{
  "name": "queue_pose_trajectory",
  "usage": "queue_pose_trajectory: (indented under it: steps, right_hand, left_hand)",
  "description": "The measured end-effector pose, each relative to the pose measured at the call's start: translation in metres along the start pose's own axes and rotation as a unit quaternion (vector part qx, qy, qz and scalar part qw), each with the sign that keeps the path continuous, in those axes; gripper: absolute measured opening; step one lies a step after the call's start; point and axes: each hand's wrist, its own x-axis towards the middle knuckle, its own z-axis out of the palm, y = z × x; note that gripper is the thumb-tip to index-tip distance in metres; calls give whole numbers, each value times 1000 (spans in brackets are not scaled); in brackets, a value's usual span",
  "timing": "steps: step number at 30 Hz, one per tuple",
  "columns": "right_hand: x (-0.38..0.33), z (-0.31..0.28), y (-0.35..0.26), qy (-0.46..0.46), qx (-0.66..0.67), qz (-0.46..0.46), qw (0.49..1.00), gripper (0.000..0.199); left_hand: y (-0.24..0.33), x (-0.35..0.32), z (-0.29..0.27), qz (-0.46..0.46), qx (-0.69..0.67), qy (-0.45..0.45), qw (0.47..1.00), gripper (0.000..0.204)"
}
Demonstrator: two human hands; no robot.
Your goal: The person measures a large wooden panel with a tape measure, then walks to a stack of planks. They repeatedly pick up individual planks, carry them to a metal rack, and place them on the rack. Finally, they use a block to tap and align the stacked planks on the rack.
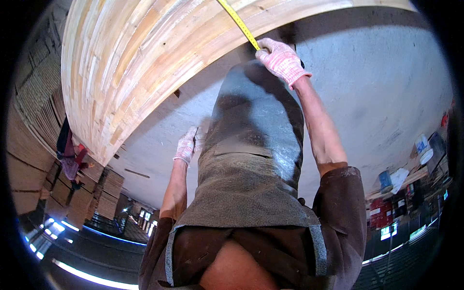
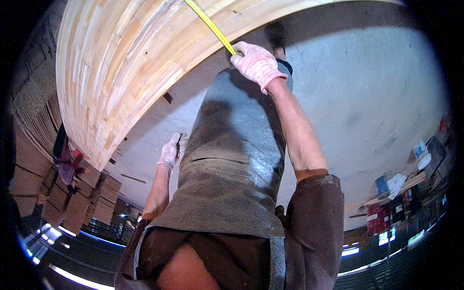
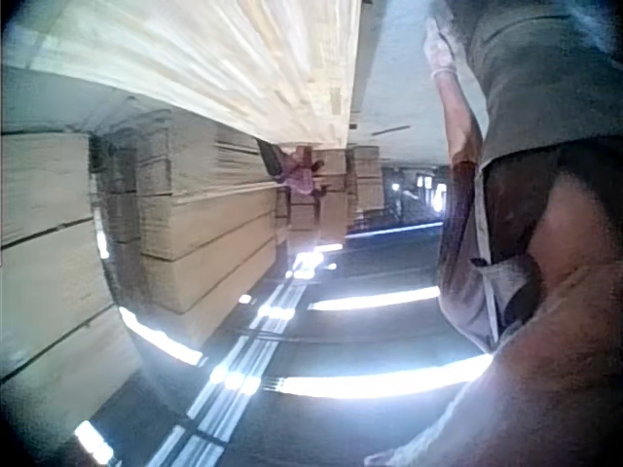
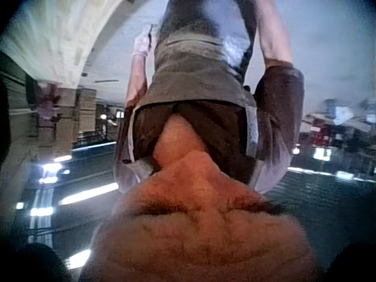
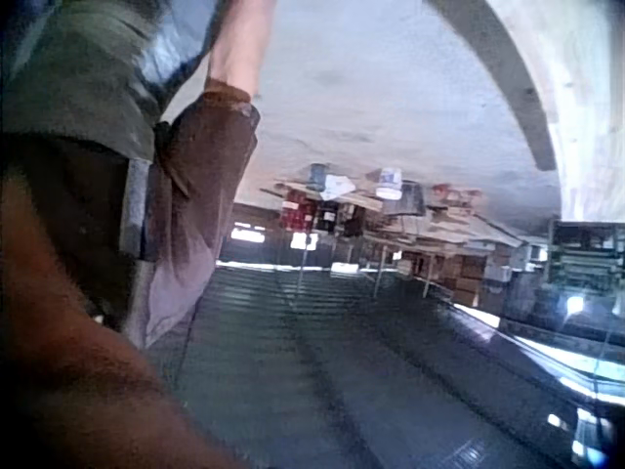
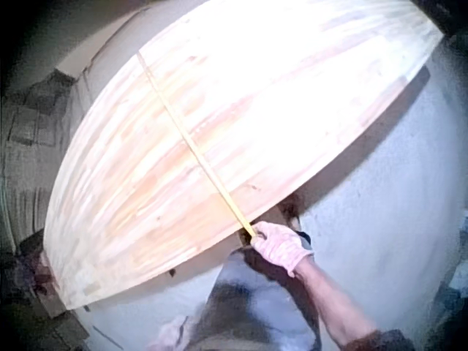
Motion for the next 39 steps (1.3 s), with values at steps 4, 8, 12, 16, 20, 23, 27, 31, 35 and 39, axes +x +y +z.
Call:
queue_pose_trajectory:
  steps: [4, 8, 12, 16, 20, 23, 27, 31, 35, 39]
  right_hand:
    - [-3, -1, 0, 7, -8, 4, 1000, 44]
    - [-5, -1, 2, 12, -16, -3, 1000, 43]
    - [-2, 0, 4, 8, -10, -7, 1000, 42]
    - [3, 9, 12, 26, 31, -44, 998, 42]
    - [7, 11, 16, 11, 27, -52, 998, 42]
    - [9, 9, 18, 1, 36, -58, 998, 42]
    - [11, 12, 20, -1, 51, -66, 997, 42]
    - [13, 12, 24, -5, 50, -84, 995, 43]
    - [13, 10, 21, -12, 53, -73, 996, 43]
    - [13, 10, 23, -14, 55, -70, 996, 44]
  left_hand:
    - [18, 8, -12, -2, -51, -26, 998, 44]
    - [15, 11, -13, -15, -73, -53, 996, 41]
    - [-5, 20, 2, -26, -18, -18, 999, 39]
    - [-15, 21, 8, -48, -15, -17, 999, 40]
    - [-12, 17, 15, -70, -18, -9, 997, 42]
    - [-14, 19, 15, -76, -36, -12, 996, 43]
    - [-24, 25, 10, -67, -21, -18, 997, 43]
    - [-28, 26, 15, -79, -17, -3, 997, 42]
    - [-27, 23, 19, -71, -13, -13, 997, 44]
    - [-18, 18, 26, -69, -8, 4, 998, 43]
